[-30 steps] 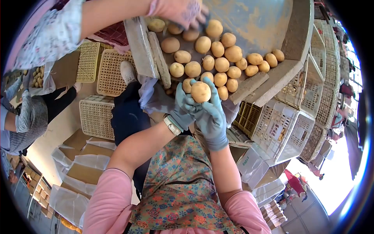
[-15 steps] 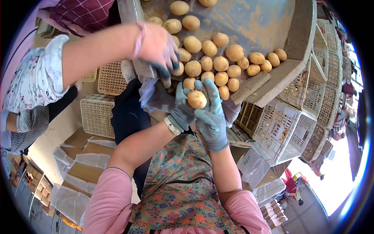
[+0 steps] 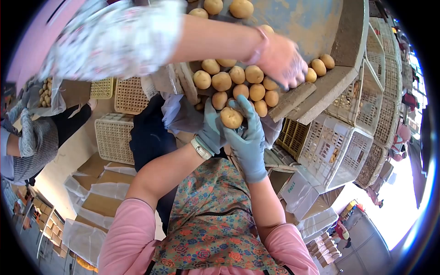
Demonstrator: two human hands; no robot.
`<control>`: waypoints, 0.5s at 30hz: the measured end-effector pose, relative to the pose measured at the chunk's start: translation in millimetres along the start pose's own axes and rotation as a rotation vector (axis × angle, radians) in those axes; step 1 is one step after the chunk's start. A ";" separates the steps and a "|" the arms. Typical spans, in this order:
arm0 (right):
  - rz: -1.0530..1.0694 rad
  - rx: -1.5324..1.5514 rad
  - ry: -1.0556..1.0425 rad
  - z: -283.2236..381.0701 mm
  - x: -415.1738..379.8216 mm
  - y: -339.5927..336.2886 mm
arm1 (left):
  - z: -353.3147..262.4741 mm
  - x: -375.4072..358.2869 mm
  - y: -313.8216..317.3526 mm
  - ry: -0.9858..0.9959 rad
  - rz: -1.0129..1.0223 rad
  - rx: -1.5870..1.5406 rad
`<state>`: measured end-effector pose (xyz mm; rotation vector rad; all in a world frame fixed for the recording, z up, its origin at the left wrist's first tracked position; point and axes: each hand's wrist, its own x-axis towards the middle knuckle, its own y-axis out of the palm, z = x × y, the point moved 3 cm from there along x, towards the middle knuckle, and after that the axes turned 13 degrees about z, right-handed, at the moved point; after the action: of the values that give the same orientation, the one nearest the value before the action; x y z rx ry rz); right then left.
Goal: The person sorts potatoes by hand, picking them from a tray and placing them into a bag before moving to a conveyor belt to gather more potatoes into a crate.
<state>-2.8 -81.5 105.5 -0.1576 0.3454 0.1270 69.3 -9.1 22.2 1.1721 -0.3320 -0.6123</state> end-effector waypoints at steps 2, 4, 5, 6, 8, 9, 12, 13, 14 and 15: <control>-0.019 0.015 0.012 0.3 -2.2 -0.5 | 20.1 -40.5 -20.5 0.036 0.002 -0.010; -0.030 0.039 0.010 -1.8 -3.5 0.6 | 22.1 -32.4 -7.3 0.070 0.134 -0.024; -0.039 0.003 -0.001 -5.7 -4.6 0.1 | 17.3 -16.5 6.2 0.085 0.158 -0.061; -0.048 -0.034 -0.015 -7.0 -4.7 -0.6 | 12.3 -8.9 17.4 0.082 0.145 -0.074; -0.026 -0.053 -0.002 -2.8 -4.3 -2.0 | 12.1 -4.6 15.7 0.085 0.092 -0.029; -0.025 -0.078 0.011 -2.9 -4.3 -3.1 | 14.2 -10.0 2.9 0.097 0.034 0.023; -0.066 0.249 0.118 -0.2 3.6 -10.4 | 23.8 -45.6 -65.0 0.092 -0.211 0.701; -0.131 0.239 0.158 18.8 8.5 -20.6 | 22.6 -50.5 -62.8 0.183 0.002 1.521; -0.197 0.230 0.198 30.0 13.6 -31.7 | 18.7 -45.3 -44.0 0.185 0.007 1.524; -0.249 0.421 0.094 26.8 19.7 -42.3 | 18.0 -39.4 -32.7 0.112 -0.031 0.786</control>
<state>30.7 -116.4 129.2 0.2109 0.4352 -0.1999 19.3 -7.1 1.1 1.9590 -0.4790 -0.4431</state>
